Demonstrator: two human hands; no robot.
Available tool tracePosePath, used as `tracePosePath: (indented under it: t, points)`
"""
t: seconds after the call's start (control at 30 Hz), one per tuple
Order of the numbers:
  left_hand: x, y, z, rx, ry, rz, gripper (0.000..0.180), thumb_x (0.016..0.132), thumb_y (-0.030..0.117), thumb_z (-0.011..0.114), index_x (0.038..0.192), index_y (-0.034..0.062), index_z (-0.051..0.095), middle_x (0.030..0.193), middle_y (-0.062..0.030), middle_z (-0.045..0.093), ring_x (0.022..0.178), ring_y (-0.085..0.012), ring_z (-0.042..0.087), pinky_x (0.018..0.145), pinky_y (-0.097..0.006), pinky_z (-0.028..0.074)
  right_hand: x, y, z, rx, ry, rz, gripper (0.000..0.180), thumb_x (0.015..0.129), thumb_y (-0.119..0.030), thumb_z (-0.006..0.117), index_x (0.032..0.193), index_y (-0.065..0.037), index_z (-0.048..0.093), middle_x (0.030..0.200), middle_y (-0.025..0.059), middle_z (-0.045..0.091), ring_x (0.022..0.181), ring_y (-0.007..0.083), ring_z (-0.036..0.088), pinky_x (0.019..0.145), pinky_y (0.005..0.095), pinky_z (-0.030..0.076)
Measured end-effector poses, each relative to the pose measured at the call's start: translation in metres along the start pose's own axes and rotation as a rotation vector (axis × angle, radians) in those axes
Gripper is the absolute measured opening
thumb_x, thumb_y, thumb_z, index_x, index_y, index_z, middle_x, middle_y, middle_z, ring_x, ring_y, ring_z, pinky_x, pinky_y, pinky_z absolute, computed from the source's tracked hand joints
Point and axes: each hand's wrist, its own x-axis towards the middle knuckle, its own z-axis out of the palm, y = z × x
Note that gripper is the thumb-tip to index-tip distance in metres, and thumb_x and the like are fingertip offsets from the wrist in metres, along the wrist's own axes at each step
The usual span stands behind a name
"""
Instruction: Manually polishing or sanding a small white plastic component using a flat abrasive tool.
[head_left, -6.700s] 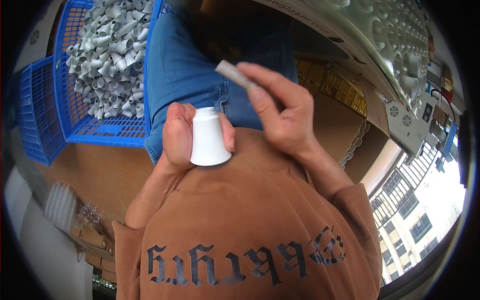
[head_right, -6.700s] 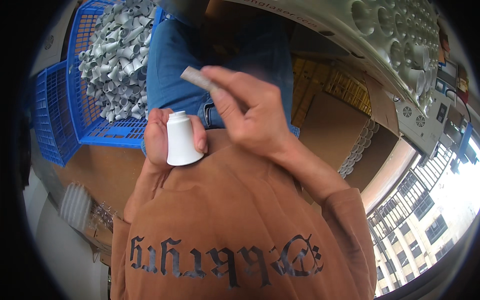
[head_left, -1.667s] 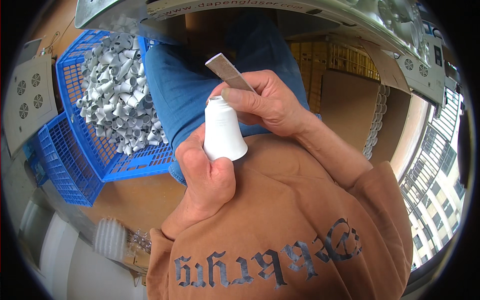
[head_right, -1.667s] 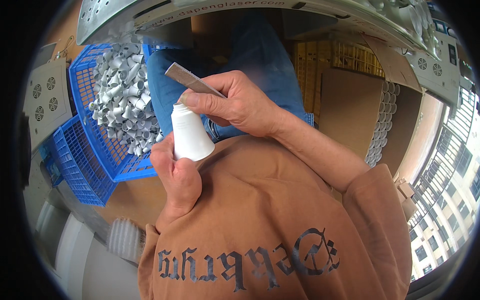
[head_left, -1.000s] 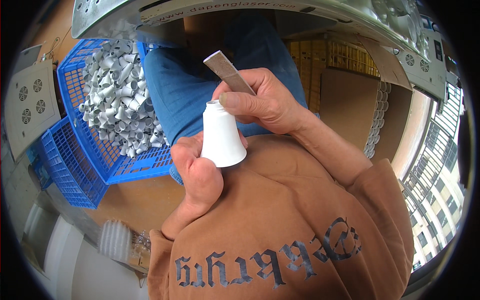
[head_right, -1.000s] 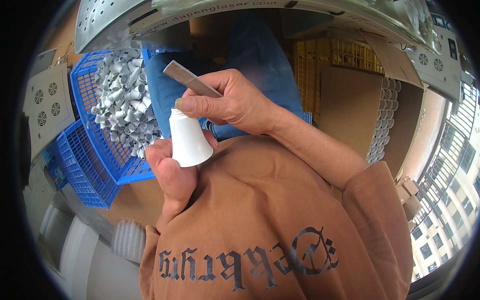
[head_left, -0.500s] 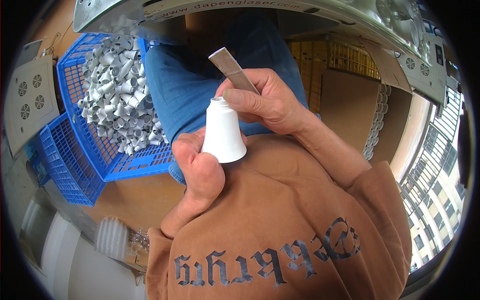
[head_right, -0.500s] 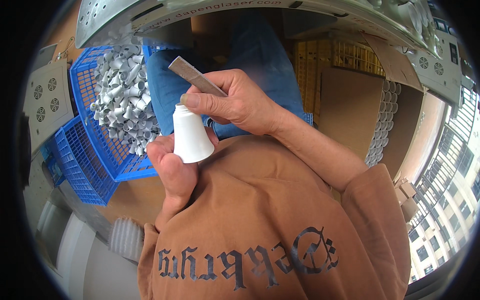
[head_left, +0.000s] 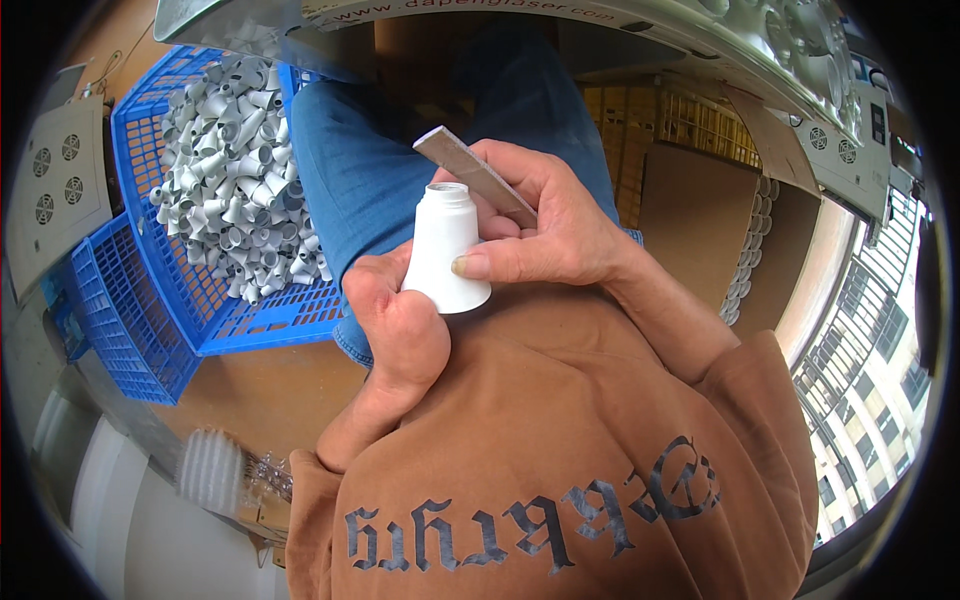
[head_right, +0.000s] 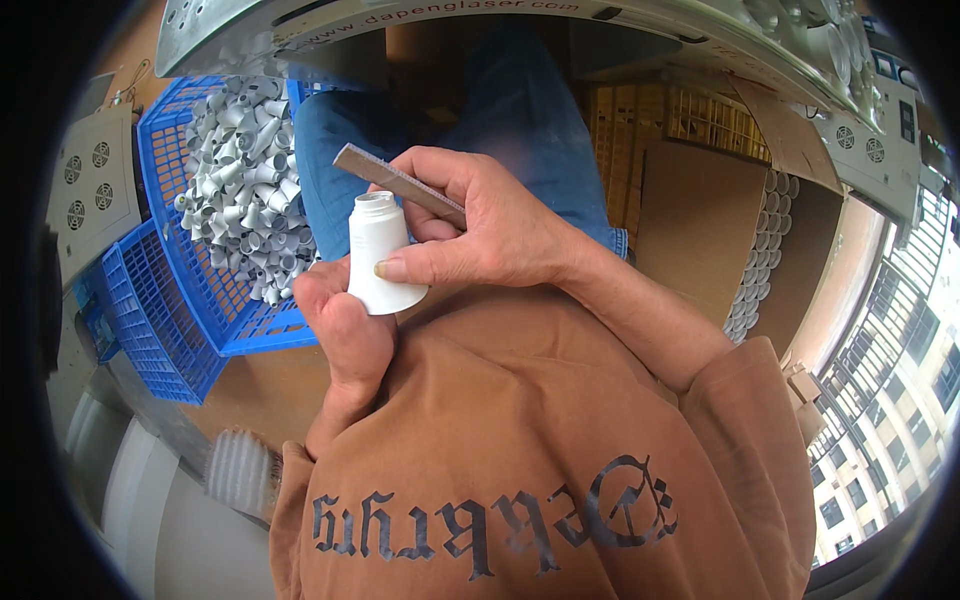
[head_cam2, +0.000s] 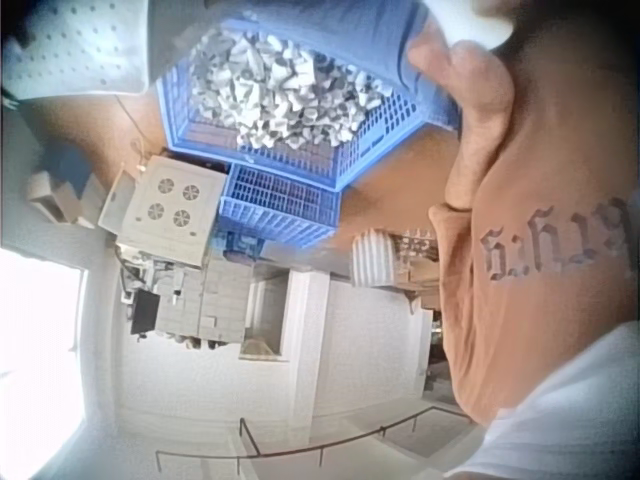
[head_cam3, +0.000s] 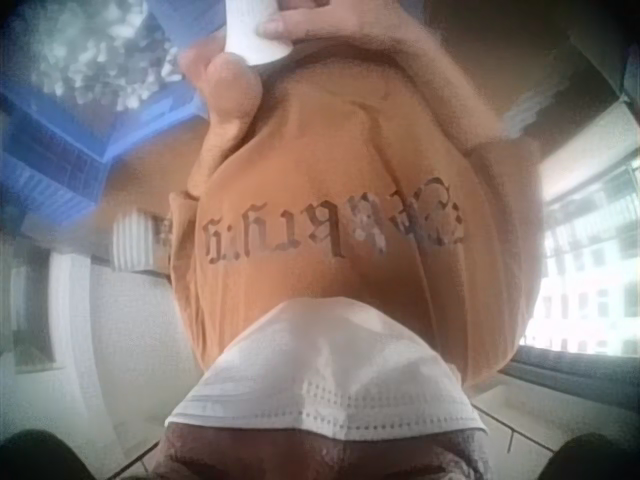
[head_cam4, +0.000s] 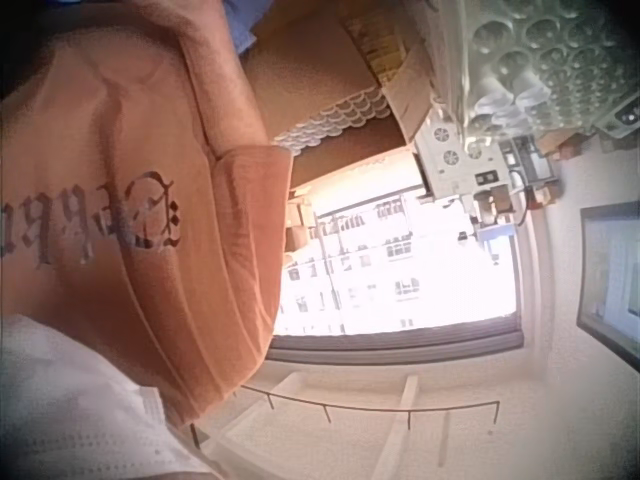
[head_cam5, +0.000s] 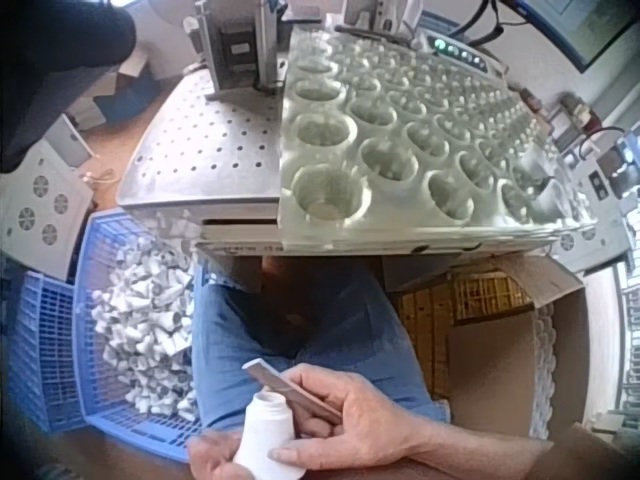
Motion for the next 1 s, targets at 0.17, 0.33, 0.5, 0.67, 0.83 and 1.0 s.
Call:
tracePosePath:
  t: [0.17, 0.33, 0.5, 0.67, 0.83, 1.0]
  points:
    - [0.007, -0.002, -0.003, 0.053, -0.031, -0.005, 0.024, 0.080, 0.009, 0.055, 0.059, -0.0045, 0.054, 0.063, -0.0040, 0.056, 0.057, -0.0113, 0.050, 0.051, -0.028, 0.041, 0.000, 0.003, 0.001, 0.048, -0.020, -0.069, 0.046, 0.074, -0.021, 0.079, 0.111, -0.004, 0.057, 0.070, -0.0084, 0.044, 0.061, 0.0006, 0.036, 0.056, 0.0191, 0.030]
    - [0.008, -0.005, -0.006, -0.191, -0.121, 0.006, 0.022, 0.082, 0.012, 0.055, 0.069, -0.0052, 0.058, 0.067, -0.0082, 0.059, 0.057, -0.0142, 0.054, 0.048, -0.028, 0.041, 0.001, 0.003, -0.001, 0.066, -0.039, -0.085, 0.044, 0.077, -0.016, 0.076, 0.112, -0.002, 0.054, 0.073, -0.0027, 0.053, 0.061, 0.0025, 0.046, 0.056, 0.0202, 0.041]
    - [0.016, -0.010, -0.010, -0.368, -0.321, -0.257, 0.054, 0.086, 0.032, 0.033, 0.091, -0.0128, 0.064, 0.079, -0.0192, 0.065, 0.067, -0.0237, 0.060, 0.063, -0.032, 0.050, -0.002, 0.001, -0.002, 0.286, -0.121, -0.004, 0.050, 0.077, -0.006, 0.070, 0.121, 0.001, 0.048, 0.091, 0.0109, 0.062, 0.068, 0.0118, 0.061, 0.059, 0.0260, 0.052]
    - [0.019, -0.017, -0.008, -0.747, -0.405, -0.333, 0.071, 0.091, 0.043, 0.018, 0.103, -0.0132, 0.059, 0.080, -0.0213, 0.063, 0.068, -0.0274, 0.060, 0.064, -0.034, 0.050, -0.002, 0.004, -0.006, 0.265, -0.144, 0.031, 0.048, 0.078, -0.007, 0.069, 0.121, 0.002, 0.049, 0.096, 0.0130, 0.063, 0.075, 0.0151, 0.065, 0.065, 0.0278, 0.055]
    - [0.021, -0.018, -0.008, -1.019, -0.417, -0.509, 0.066, 0.092, 0.040, 0.017, 0.113, -0.0115, 0.053, 0.076, -0.0230, 0.059, 0.067, -0.0303, 0.057, 0.059, -0.036, 0.049, 0.002, 0.011, -0.011, 0.020, -0.065, -0.179, 0.036, 0.081, -0.013, 0.074, 0.111, -0.001, 0.059, 0.064, -0.0058, 0.048, 0.061, 0.0025, 0.051, 0.059, 0.0202, 0.041]
    - [0.021, -0.019, -0.010, -1.070, -0.448, -0.519, 0.062, 0.092, 0.038, 0.018, 0.115, -0.0087, 0.053, 0.075, -0.0261, 0.058, 0.065, -0.0336, 0.056, 0.058, -0.037, 0.049, 0.003, 0.014, -0.012, 0.035, -0.060, -0.183, 0.036, 0.080, -0.021, 0.074, 0.109, -0.003, 0.062, 0.064, -0.0077, 0.046, 0.061, 0.0015, 0.040, 0.059, 0.0204, 0.033]
